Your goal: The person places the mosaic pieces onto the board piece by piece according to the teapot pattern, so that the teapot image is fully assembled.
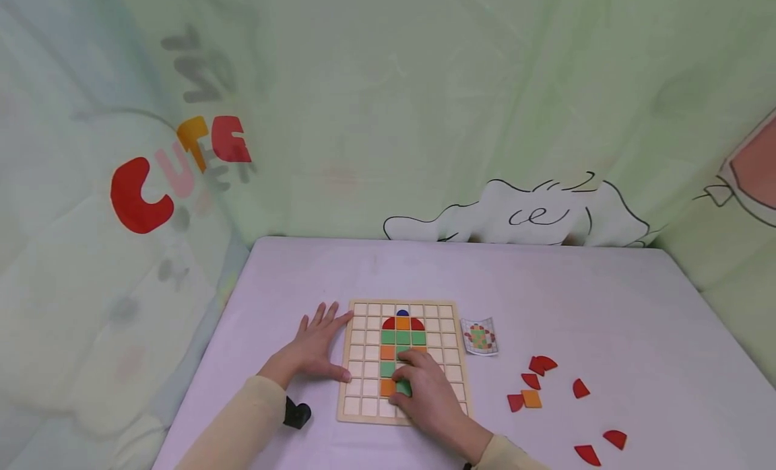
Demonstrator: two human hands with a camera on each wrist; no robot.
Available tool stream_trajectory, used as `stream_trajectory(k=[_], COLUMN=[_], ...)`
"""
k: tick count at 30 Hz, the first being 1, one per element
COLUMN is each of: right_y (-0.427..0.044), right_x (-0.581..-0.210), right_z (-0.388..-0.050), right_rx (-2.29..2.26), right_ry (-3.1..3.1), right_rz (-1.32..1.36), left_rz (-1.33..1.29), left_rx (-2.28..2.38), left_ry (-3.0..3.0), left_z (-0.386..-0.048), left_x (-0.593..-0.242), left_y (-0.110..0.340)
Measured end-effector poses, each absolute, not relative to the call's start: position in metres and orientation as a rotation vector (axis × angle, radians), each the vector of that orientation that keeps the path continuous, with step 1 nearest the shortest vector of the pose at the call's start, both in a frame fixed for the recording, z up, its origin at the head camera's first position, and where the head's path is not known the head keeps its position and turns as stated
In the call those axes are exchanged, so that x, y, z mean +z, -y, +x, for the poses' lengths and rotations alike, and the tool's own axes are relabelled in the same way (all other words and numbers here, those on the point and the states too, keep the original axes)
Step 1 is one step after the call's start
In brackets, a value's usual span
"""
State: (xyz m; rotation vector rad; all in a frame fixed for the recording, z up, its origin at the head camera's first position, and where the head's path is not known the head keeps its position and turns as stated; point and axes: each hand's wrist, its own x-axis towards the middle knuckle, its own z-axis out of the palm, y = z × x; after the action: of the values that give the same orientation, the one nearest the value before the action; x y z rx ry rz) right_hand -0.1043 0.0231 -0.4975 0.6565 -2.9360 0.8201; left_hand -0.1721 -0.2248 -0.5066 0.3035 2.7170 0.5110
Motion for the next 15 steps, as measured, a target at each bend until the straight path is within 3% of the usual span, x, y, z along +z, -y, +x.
stream_trajectory(k=[15], right_y=[-0.0233], right_x=[-0.4966], right_z=[-0.1048], right_rx=[0.814], right_ry=[2.940], right_rz=[0.658], left_rz=[0.301], left_rx=[0.550], left_ry=[-2.710], left_z=[-0.1707], left_x=[-0.5048], left_y=[0.2252])
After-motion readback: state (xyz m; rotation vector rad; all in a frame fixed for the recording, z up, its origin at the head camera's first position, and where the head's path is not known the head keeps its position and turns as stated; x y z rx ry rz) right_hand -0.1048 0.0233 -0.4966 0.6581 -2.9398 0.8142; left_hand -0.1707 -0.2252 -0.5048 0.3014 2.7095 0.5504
